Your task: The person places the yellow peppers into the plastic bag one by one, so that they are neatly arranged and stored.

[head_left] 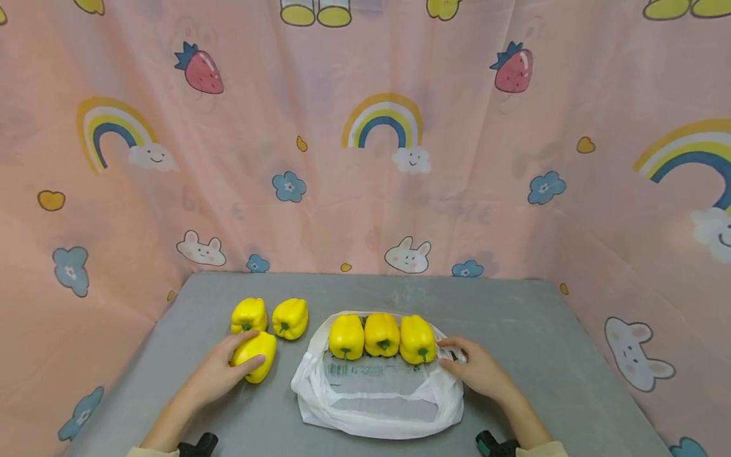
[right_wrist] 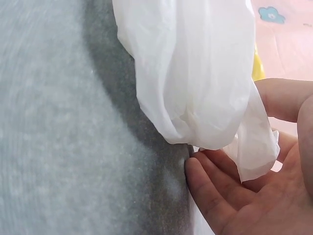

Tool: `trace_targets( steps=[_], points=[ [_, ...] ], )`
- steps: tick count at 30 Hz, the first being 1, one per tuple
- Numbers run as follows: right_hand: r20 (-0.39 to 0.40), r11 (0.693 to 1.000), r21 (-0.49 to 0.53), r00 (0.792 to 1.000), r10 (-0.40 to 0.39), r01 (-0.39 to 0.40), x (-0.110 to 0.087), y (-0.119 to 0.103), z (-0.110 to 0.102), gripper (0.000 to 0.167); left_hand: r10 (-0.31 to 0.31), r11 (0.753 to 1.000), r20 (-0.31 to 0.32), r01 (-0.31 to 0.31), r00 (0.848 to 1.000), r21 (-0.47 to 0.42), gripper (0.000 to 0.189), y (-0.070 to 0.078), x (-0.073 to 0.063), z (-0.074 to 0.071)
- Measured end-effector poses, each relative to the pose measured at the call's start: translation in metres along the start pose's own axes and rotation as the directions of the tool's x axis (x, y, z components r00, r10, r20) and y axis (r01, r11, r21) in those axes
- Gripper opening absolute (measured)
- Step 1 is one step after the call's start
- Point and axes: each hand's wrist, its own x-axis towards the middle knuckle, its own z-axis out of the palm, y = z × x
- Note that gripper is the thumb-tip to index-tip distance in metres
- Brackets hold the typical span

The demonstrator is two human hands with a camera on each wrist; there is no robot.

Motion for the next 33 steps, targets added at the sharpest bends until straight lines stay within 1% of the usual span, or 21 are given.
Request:
trace_targets(
  steps=[2,7,12,16,21,25,29,33],
  points=[
    [-0.002,1.0,-0.002,1.0,0.007,-0.007,0.0,0.0,0.001,0.04,-0.004,1.0,0.006,0.004,1.0,0.002,0.071,0.001,0.001,0.0],
    [-0.009,1.0,-0.01,1.0,0.019,-0.019,0.0,-0.001,0.001,0.04,-0.015,1.0,0.046,0.015,0.999,0.017,0.074,0.003,0.004,-0.001],
    [-0.01,1.0,-0.007,1.0,0.02,-0.02,0.001,-0.002,0.001,0.04,-0.007,0.999,0.081,0.004,0.997,0.036,0.075,0.007,0.007,-0.004],
    [-0.016,1.0,-0.005,0.999,0.029,-0.029,0.001,-0.002,0.002,0.041,-0.004,0.999,0.082,0.0,0.997,0.046,0.075,0.011,0.008,-0.005],
    [-0.024,0.999,-0.012,0.999,0.042,-0.042,0.001,-0.002,0.003,0.041,-0.001,0.997,0.038,-0.002,0.999,0.075,0.074,0.018,0.004,-0.006],
    [-0.027,0.999,-0.011,0.999,0.031,-0.031,0.001,-0.001,0.003,0.041,0.024,0.995,-0.006,-0.023,1.0,0.099,0.073,0.027,0.003,-0.006],
    [-0.026,1.0,-0.009,0.999,0.026,-0.026,0.001,-0.001,0.003,0.042,0.074,0.992,-0.045,-0.069,0.996,0.105,0.071,0.035,0.003,-0.006],
    [-0.02,1.0,-0.012,0.999,0.029,-0.029,0.001,-0.001,0.003,0.042,0.127,0.987,-0.087,-0.117,0.988,0.107,0.069,0.045,0.004,-0.004]
  ],
)
